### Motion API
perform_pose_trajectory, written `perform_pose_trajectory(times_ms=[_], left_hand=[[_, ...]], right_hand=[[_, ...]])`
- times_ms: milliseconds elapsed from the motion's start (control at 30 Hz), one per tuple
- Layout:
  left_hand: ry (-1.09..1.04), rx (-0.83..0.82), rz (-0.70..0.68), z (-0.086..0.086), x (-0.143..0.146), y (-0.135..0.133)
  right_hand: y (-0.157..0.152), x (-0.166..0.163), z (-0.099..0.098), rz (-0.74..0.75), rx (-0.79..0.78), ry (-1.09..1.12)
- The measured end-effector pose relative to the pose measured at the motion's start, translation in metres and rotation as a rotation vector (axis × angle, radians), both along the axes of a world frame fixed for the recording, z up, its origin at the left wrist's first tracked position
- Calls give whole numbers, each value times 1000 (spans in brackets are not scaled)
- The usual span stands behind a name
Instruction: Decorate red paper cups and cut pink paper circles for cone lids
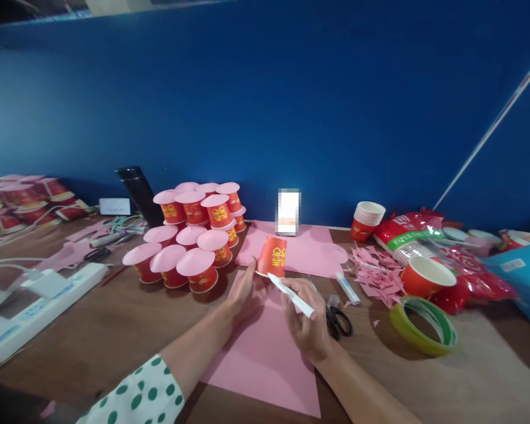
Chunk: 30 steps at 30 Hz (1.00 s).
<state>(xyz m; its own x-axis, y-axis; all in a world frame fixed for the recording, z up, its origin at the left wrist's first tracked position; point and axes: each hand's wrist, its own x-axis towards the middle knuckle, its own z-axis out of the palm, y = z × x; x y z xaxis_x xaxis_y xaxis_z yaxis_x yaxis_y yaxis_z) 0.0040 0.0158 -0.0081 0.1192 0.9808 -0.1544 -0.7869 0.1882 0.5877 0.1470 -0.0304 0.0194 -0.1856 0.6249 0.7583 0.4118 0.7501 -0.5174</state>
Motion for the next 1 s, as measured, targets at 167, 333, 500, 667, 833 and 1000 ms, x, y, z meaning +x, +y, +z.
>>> perform_pose_trajectory(times_ms=[167,333,500,667,833,1000], left_hand=[[7,-26,0,5,0,-3],[3,-9,-2,5,0,-3],[6,-3,-2,3,-1,-1],[14,23,-5,0,-1,-1],[36,30,-2,2,-1,-2],[43,40,-15,4,-1,-3]], right_hand=[[1,0,-2,4,-25,4],[1,0,-2,7,-23,-17],[2,-1,-3,2,-24,-18],[2,-1,-3,-13,-28,-23],[2,-1,-3,-12,-29,-34],[3,-1,-5,-2,-36,-30]])
